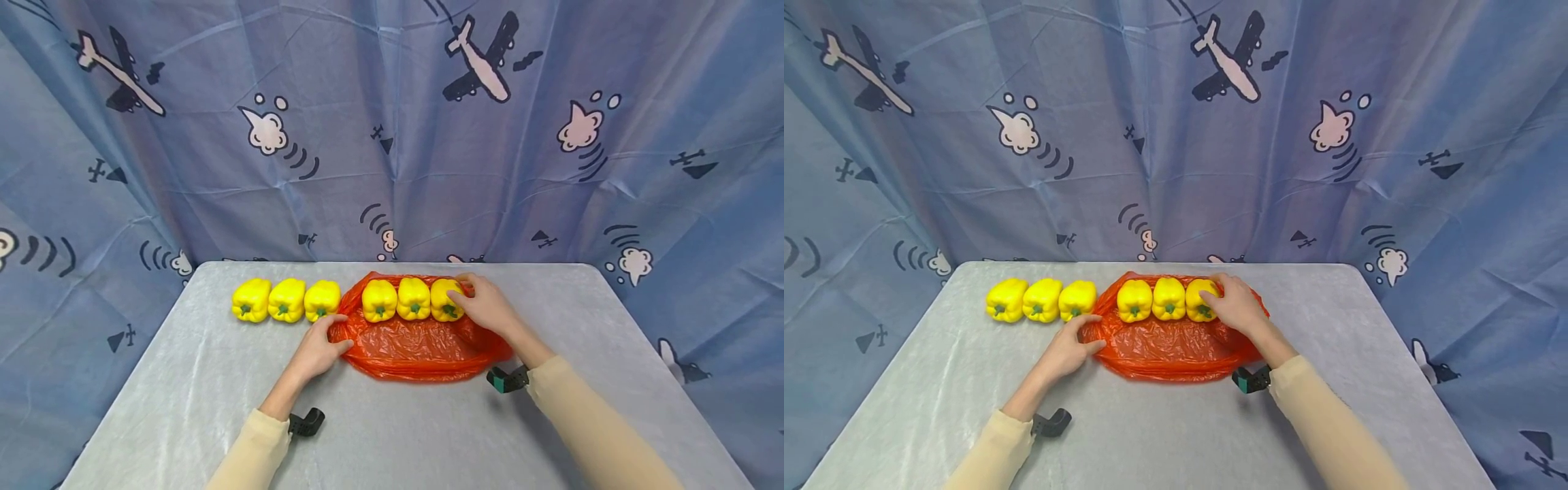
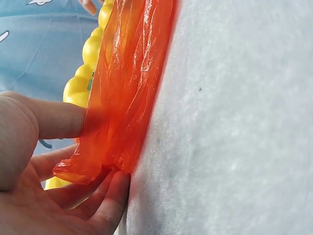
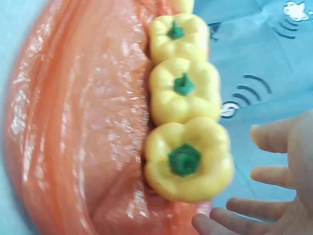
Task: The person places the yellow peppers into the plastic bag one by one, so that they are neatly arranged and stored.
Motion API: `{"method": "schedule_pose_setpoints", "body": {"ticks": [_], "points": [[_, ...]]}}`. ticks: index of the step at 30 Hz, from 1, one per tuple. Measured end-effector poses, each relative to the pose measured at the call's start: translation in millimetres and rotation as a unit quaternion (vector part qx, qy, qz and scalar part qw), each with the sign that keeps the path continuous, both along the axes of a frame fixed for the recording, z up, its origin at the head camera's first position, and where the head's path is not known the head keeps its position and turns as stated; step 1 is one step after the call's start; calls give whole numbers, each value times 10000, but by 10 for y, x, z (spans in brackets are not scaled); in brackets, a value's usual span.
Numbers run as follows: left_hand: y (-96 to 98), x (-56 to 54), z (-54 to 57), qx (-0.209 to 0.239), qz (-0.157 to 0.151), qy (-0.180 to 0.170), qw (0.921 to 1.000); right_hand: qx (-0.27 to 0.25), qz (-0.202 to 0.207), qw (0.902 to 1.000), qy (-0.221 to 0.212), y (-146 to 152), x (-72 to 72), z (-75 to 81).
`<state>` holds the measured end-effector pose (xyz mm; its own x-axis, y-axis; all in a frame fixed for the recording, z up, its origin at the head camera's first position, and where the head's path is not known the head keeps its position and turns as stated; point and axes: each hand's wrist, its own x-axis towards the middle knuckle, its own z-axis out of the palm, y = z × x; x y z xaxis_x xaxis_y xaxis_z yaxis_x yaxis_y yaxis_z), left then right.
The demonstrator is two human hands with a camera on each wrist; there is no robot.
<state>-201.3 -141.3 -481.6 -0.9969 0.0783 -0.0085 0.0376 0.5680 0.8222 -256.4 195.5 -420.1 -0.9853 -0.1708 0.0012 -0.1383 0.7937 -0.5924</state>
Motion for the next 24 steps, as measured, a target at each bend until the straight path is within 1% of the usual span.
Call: {"method": "schedule_pose_setpoints", "body": {"ticks": [5,8,12,16,20,24], "points": [[0,-2,4,-10,15,-33,10000,-236,98,9993,283,144,101,104],[3,-5,2,-7,1,-18,10000,-323,66,9982,495,239,171,145],[4,-8,-1,-11,-24,25,10000,-378,3,9971,666,343,256,167],[1,-6,-1,-17,-36,87,10000,-462,15,9958,786,430,313,140],[-2,-7,-5,-60,-50,163,9998,-476,16,9951,863,530,345,77],[0,-6,-6,-67,-69,201,9998,-536,27,9954,796,629,379,-7]]}}
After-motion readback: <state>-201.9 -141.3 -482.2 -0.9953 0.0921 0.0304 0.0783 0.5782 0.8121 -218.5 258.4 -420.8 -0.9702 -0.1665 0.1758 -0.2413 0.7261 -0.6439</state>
